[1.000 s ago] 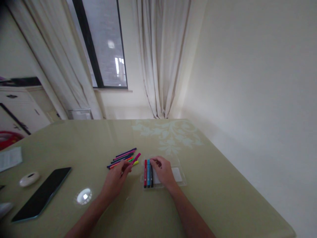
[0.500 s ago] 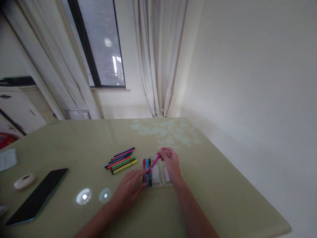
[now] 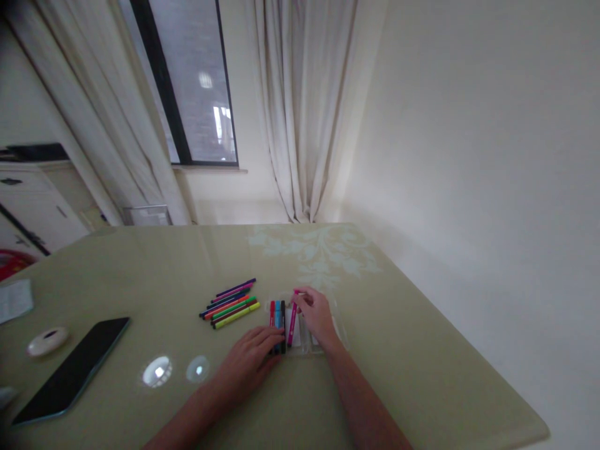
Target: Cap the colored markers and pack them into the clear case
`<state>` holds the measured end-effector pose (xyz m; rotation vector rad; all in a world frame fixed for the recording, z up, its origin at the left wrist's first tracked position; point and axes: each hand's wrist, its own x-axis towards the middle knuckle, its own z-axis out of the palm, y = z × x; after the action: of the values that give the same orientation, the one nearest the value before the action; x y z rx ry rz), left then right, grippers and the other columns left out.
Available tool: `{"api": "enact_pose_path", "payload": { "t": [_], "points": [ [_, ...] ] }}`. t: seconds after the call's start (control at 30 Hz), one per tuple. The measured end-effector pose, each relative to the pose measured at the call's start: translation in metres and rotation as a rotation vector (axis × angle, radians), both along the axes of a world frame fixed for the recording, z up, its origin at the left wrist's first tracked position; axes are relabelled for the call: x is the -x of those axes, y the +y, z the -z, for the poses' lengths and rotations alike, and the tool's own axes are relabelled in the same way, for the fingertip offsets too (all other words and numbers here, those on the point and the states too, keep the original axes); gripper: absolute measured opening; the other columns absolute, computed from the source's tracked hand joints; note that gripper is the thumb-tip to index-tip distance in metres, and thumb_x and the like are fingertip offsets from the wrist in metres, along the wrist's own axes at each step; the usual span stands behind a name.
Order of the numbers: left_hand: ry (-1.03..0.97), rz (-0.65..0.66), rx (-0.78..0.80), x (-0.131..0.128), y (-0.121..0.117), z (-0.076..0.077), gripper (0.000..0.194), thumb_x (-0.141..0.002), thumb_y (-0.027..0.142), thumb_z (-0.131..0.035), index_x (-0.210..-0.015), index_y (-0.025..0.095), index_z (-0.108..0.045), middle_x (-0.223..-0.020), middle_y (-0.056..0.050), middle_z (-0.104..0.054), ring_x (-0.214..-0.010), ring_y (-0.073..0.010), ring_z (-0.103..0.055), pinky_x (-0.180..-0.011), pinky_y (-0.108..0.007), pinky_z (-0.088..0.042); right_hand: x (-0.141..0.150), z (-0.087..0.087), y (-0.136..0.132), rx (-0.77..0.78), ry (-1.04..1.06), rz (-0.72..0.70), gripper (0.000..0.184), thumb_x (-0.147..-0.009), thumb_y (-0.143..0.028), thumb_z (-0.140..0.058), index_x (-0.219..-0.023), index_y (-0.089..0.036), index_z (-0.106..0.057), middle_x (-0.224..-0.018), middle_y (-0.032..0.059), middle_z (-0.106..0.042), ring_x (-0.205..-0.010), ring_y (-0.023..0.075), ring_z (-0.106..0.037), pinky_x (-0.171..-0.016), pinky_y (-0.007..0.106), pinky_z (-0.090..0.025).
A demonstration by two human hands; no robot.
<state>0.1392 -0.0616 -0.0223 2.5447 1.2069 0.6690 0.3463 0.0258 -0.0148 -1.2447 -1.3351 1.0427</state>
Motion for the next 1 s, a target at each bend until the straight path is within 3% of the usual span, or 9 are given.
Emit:
{"api": "enact_pose_path", "payload": {
  "t": [0.17,0.27,0.5,0.73,1.0],
  "points": [
    [0.043,0.011,0.024,-0.002,0.0,-0.004,0.036,-0.093,0.017,-0.064,-0.128,0.025,-0.061,-0.136,-0.005,-0.067,-0.125,-0.0252,-0.061,-0.109,-0.045,-0.05,-0.009,0.0,0.003,0.042,0.056,0.044,0.044,-0.076,-0.053,-0.075,-0.101,-0.017,-0.076,-0.077,0.0077,-0.076,-0.065,0.0199,-0.066,-0.059,0.03,-0.048],
    [0.045,0.006,0.017,-0.002,0.0,-0.001,0.038,-0.093,0.017,-0.065,-0.13,0.025,-0.059,-0.135,-0.005,-0.067,-0.125,-0.0253,-0.06,-0.109,-0.045,-0.05,-0.005,0.002,0.001,0.069,0.027,-0.012,0.042,-0.076,-0.052,-0.075,-0.101,-0.017,-0.076,-0.076,0.0067,-0.076,-0.064,0.0192,-0.066,-0.058,0.029,-0.048],
    [0.094,0.005,-0.064,-0.003,-0.001,0.006,0.047,-0.095,0.014,-0.06,-0.139,0.031,-0.055,-0.137,-0.005,-0.065,-0.123,-0.0253,-0.059,-0.106,-0.044,-0.049,0.005,0.005,-0.005,-0.069,-0.164,-0.072,0.03,-0.082,-0.04,-0.072,-0.103,-0.019,-0.077,-0.088,0.007,-0.078,-0.079,0.0222,-0.071,-0.076,0.036,-0.056],
    [0.159,0.024,-0.108,-0.002,-0.002,0.006,0.053,-0.094,0.009,-0.058,-0.142,0.032,-0.056,-0.142,-0.005,-0.061,-0.126,-0.0273,-0.055,-0.106,-0.045,-0.047,0.003,-0.004,-0.012,-0.205,-0.461,-0.177,0.016,-0.083,-0.024,-0.07,-0.094,-0.023,-0.082,-0.095,0.0079,-0.077,-0.081,0.0211,-0.069,-0.078,0.033,-0.054],
    [0.101,0.049,-0.075,-0.003,-0.003,0.005,0.049,-0.097,0.012,-0.055,-0.141,0.033,-0.056,-0.144,-0.002,-0.063,-0.13,-0.0249,-0.054,-0.11,-0.044,-0.044,0.002,-0.008,-0.013,-0.224,-0.588,-0.234,0.016,-0.085,-0.019,-0.069,-0.089,-0.024,-0.084,-0.098,0.0086,-0.078,-0.093,0.0243,-0.07,-0.09,0.038,-0.052]
  ]
}}
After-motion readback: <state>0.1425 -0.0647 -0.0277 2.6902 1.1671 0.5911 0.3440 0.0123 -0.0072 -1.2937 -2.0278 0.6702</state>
